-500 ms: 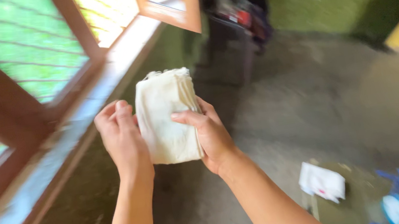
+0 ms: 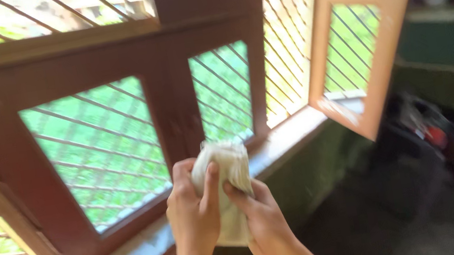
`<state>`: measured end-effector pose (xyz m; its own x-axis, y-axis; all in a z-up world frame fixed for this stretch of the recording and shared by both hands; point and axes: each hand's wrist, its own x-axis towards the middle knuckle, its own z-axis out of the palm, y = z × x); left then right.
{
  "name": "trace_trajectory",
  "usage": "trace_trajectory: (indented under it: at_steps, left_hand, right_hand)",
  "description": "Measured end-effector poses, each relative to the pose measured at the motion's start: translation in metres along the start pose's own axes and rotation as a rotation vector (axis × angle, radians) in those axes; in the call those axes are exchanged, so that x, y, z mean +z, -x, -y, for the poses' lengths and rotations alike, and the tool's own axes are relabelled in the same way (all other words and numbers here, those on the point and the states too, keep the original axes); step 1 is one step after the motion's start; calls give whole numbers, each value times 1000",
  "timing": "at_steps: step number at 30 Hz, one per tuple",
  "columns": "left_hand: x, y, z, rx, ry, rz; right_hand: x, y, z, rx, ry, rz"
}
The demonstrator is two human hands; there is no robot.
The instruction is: The person wipes the glass panes and wooden frames of several windows using a white cloth.
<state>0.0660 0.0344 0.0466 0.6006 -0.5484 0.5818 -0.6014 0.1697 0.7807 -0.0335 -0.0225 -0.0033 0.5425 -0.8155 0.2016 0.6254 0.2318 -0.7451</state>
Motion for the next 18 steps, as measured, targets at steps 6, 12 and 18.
trace_trajectory:
  at_steps: [6, 12, 18]
  left_hand:
    - [-19, -34, 12, 42, -157, 109]
    - [-28, -77, 34, 154, 153, 214]
    - [-111, -85, 41, 75, 15, -513]
  right_hand:
    - [-10, -68, -24, -142, 93, 253]
    - [14, -117, -8, 3, -67, 142]
    - [44, -134, 18, 86, -31, 234]
